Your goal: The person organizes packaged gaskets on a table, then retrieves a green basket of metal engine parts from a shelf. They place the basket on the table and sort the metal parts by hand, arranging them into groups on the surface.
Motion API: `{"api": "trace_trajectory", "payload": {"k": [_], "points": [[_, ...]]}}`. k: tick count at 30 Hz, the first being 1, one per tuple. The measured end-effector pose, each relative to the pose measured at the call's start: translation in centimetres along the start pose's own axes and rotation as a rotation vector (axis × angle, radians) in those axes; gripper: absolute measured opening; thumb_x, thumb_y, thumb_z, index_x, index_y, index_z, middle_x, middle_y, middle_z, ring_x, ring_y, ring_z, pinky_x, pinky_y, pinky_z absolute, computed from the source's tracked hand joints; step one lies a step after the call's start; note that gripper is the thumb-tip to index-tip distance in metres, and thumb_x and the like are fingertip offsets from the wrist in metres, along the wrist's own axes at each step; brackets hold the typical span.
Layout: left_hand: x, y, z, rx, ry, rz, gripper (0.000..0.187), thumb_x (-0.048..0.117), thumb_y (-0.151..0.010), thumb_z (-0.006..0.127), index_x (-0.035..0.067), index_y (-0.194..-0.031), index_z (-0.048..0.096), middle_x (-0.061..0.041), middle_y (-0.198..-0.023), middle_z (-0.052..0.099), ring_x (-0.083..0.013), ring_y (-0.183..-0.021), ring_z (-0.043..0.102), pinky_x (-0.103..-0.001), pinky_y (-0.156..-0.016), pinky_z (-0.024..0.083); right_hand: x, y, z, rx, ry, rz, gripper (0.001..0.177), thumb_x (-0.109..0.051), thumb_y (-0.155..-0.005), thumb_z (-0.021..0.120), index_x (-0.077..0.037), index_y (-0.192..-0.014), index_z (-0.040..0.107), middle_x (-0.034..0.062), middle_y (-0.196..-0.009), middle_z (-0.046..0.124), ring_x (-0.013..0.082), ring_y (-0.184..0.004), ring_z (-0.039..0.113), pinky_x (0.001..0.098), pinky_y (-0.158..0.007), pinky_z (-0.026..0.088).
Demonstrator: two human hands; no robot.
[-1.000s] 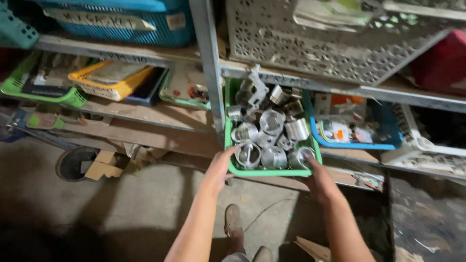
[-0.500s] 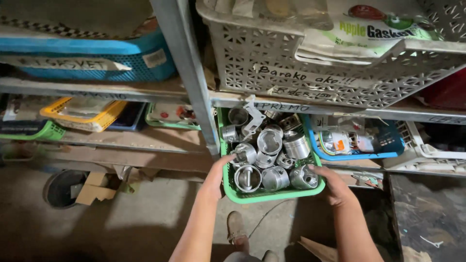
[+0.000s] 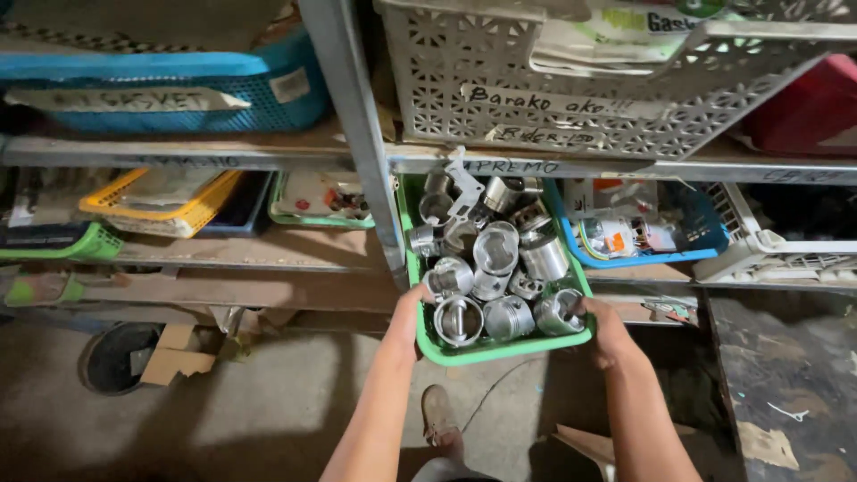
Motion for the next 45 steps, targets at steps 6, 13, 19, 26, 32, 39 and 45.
{"api": "trace_trajectory", "payload": {"k": [6, 13, 19, 26, 32, 39, 45], "points": [[-2.2, 3.0, -0.4, 0.000, 0.067, -0.001, 0.034, 0.015, -0.063, 0.069, 0.000, -0.094, 0.070, -0.017, -0.082, 0.070, -0.0336, -0.072, 0.068, -0.048, -0.075, 0.060, 2.2, 2.8, -2.0, 0.011, -0.047, 0.026, 0.019, -0.020, -0.065, 0.061, -0.006, -0.076, 0.064, 0.0149, -0.069, 0.064, 0.0333, -0.063, 0.063, 0.0470, -0.067, 0.051], [-6.5, 6.0, -2.5, 0.039, 0.136, 0.047, 0.042, 0.009, -0.063, 0.067, 0.000, -0.104, 0.070, -0.018, -0.090, 0.069, -0.0340, -0.080, 0.066, -0.048, -0.079, 0.059, 2.2, 9.4, -2.4, 0.046, -0.019, -0.093, 0.040, -0.015, -0.066, 0.060, 0.000, -0.102, 0.066, 0.0140, -0.086, 0.061, 0.0323, -0.080, 0.061, 0.0438, -0.077, 0.050], [-10.7, 6.9, -5.6, 0.031, 0.149, 0.097, 0.053, 0.006, -0.062, 0.061, 0.006, -0.114, 0.069, -0.019, -0.095, 0.069, -0.0357, -0.083, 0.070, -0.050, -0.082, 0.062, 3.1, 15.3, -2.5, 0.019, -0.029, -0.152, 0.045, -0.010, -0.062, 0.059, 0.002, -0.105, 0.064, 0.0162, -0.085, 0.058, 0.0316, -0.081, 0.061, 0.0424, -0.077, 0.051], [-13.8, 10.5, -7.6, 0.057, 0.051, 0.106, 0.057, 0.008, -0.060, 0.061, 0.010, -0.116, 0.069, -0.020, -0.088, 0.069, -0.0351, -0.075, 0.071, -0.051, -0.074, 0.065, 4.9, 19.8, -4.1, -0.118, -0.088, -0.262, 0.038, -0.002, -0.056, 0.057, 0.005, -0.090, 0.071, 0.0128, -0.068, 0.057, 0.0281, -0.058, 0.060, 0.0392, -0.057, 0.055], [-18.8, 11.1, -9.3, -0.070, -0.147, 0.171, 0.048, 0.011, -0.071, 0.053, -0.003, -0.115, 0.068, -0.015, -0.094, 0.065, -0.0232, -0.079, 0.050, -0.029, -0.073, 0.040, 11.0, 21.0, -7.4, -0.289, -0.052, -0.287, 0.041, -0.004, -0.081, 0.050, 0.010, -0.114, 0.070, 0.0173, -0.091, 0.071, 0.0200, -0.073, 0.059, 0.0271, -0.063, 0.045], [-21.7, 12.9, -5.3, -0.189, -0.132, 0.174, 0.081, 0.001, -0.067, 0.047, 0.004, -0.147, 0.054, -0.016, -0.118, 0.065, -0.0247, -0.094, 0.052, -0.028, -0.084, 0.041, 13.8, 24.2, -11.9, -0.218, -0.239, -0.244, 0.035, 0.004, -0.076, 0.050, 0.009, -0.106, 0.069, 0.0135, -0.085, 0.067, 0.0186, -0.072, 0.055, 0.0280, -0.066, 0.042], [-21.8, 15.6, 1.4, -0.279, -0.203, 0.139, 0.086, -0.002, -0.066, 0.044, 0.007, -0.151, 0.052, -0.015, -0.134, 0.063, -0.0264, -0.108, 0.052, -0.027, -0.093, 0.039, 13.8, 25.2, -16.5, -0.156, -0.180, -0.310, 0.031, 0.002, -0.074, 0.055, 0.008, -0.101, 0.069, 0.0143, -0.084, 0.069, 0.0187, -0.068, 0.055, 0.0284, -0.062, 0.042]]}}
Point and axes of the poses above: each hand's wrist, its own y-axis away from the middle knuckle, its own z-axis out of the palm, x = y × z, the point moved 10 cm from there along -y, towards the middle knuckle
